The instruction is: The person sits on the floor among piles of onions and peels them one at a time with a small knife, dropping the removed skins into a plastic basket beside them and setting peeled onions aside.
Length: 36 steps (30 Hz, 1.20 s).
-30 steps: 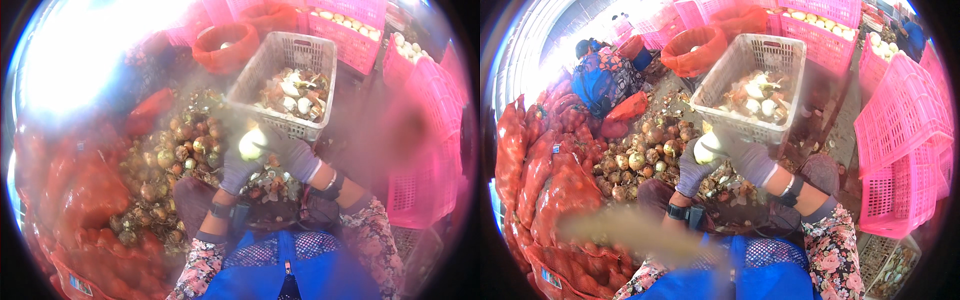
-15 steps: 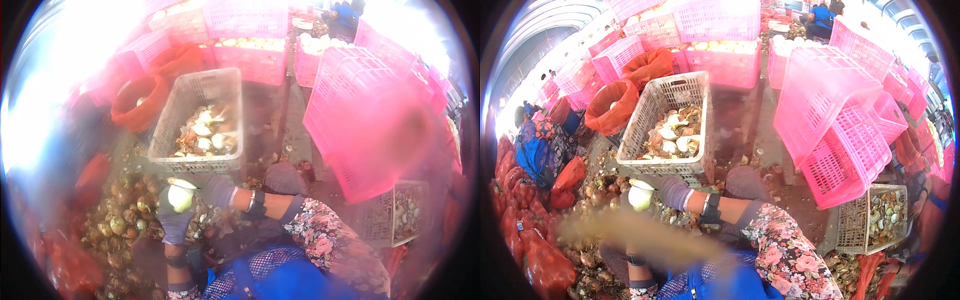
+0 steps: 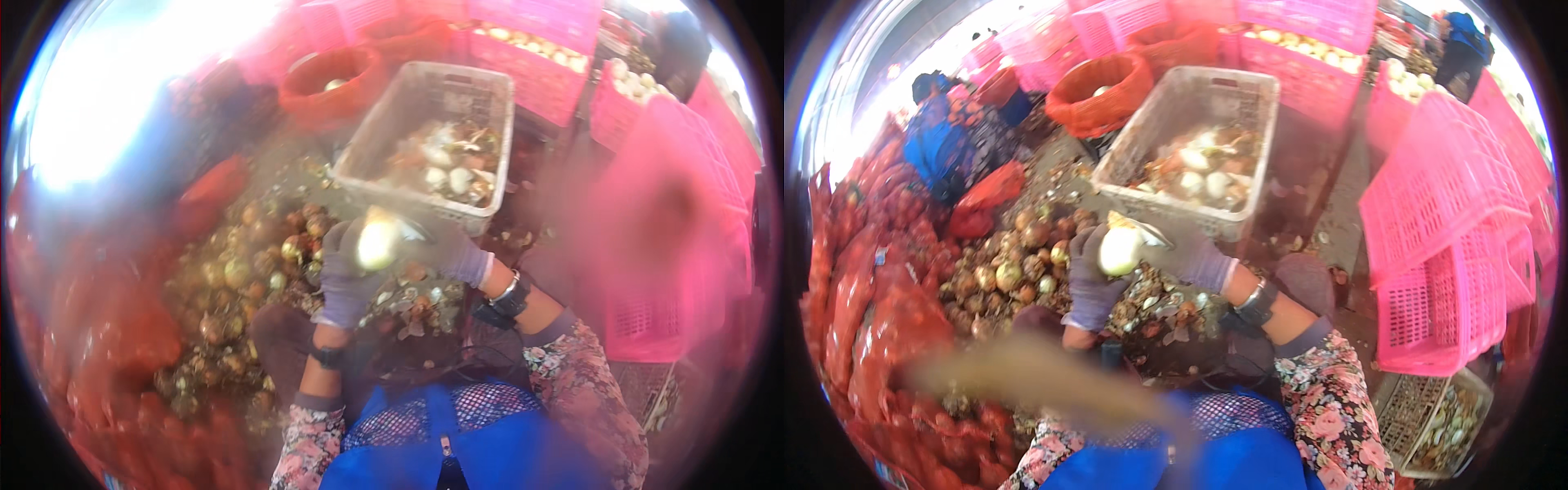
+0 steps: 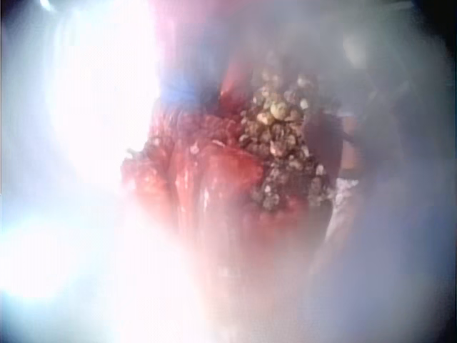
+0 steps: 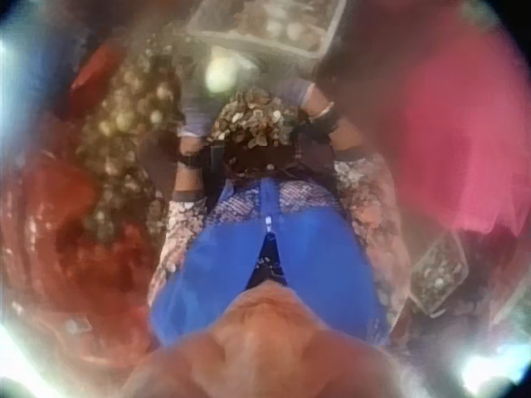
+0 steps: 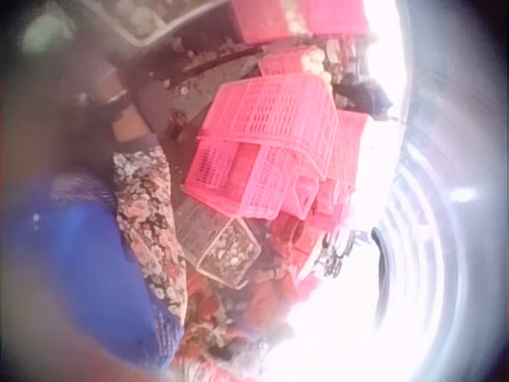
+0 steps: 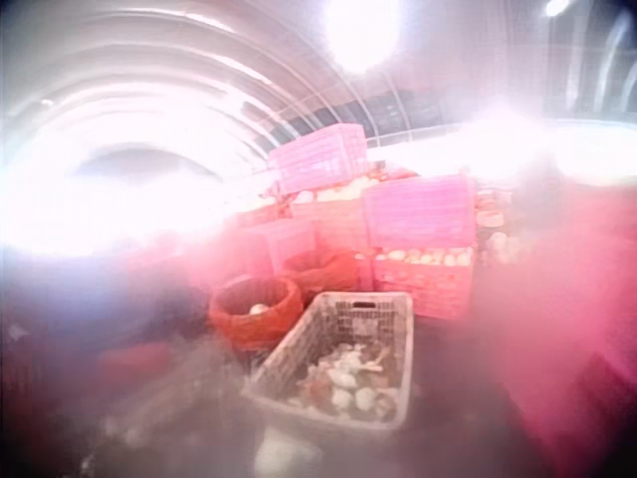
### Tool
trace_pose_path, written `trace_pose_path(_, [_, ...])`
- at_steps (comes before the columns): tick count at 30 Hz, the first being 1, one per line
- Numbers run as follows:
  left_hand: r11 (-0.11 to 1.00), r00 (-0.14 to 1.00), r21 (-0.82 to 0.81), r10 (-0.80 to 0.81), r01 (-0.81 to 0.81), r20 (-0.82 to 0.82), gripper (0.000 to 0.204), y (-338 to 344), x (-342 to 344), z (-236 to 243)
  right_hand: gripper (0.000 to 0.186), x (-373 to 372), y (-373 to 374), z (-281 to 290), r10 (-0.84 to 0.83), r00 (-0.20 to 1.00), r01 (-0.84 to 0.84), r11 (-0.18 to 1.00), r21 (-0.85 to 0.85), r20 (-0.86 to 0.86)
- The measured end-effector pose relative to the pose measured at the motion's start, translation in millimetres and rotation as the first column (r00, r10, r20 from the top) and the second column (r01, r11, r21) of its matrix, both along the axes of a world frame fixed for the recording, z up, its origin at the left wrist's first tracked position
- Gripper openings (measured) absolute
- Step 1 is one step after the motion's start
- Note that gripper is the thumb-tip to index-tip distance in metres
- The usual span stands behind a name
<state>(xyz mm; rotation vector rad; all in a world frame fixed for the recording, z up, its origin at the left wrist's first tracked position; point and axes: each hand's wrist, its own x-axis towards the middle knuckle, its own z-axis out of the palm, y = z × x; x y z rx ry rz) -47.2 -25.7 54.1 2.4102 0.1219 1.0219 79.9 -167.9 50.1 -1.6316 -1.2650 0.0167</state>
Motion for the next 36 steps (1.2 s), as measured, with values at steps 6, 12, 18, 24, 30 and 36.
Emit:
trace_pose_path(6, [0.987, 0.987, 0.047, 0.152, -0.154, 0.047, 0.074, 3.5, 1.2, -22.4, 0.032, -31.3, 9.7, 12.9, -0.155, 0.969, 0.176, 0.980, -0.096, 0.193])
trace_pose_path(12, [0.897, 0.994, -0.437, 0.023, -0.069, -0.111, 0.066, -5.6, 2.1, -6.4, 0.034, 15.3, 0.9, 54.7, -0.176, 0.984, 0.160, 0.892, -0.423, 0.001])
trace_pose_path(18, [0.896, 0.978, -0.439, -0.025, -0.070, -0.208, 0.068, 0.5, 5.1, -16.0, 0.051, 39.4, -0.5, -3.1, -0.330, 0.944, 0.326, 0.913, -0.247, 0.027])
trace_pose_path(24, [0.969, 0.955, -0.204, 0.078, -0.140, -0.286, 0.067, -0.2, 5.1, -8.4, 0.071, -1.0, 5.4, -30.1, -0.115, 0.885, 0.328, 0.842, -0.428, 0.452])
trace_pose_path(30, [0.979, 0.982, -0.158, 0.105, -0.130, -0.157, 0.064, -0.5, 0.0, -22.4, 0.072, -12.9, 15.7, -19.8, -0.057, 0.932, 0.244, 0.830, -0.501, 0.359])
trace_pose_path(36, [1.000, 1.000, -0.016, -0.016, 0.016, -0.011, 0.056, -10.5, -1.7, -0.9, 0.058, 3.0, 11.4, -20.8, -0.013, 0.993, 0.093, 0.720, -0.688, 0.120])
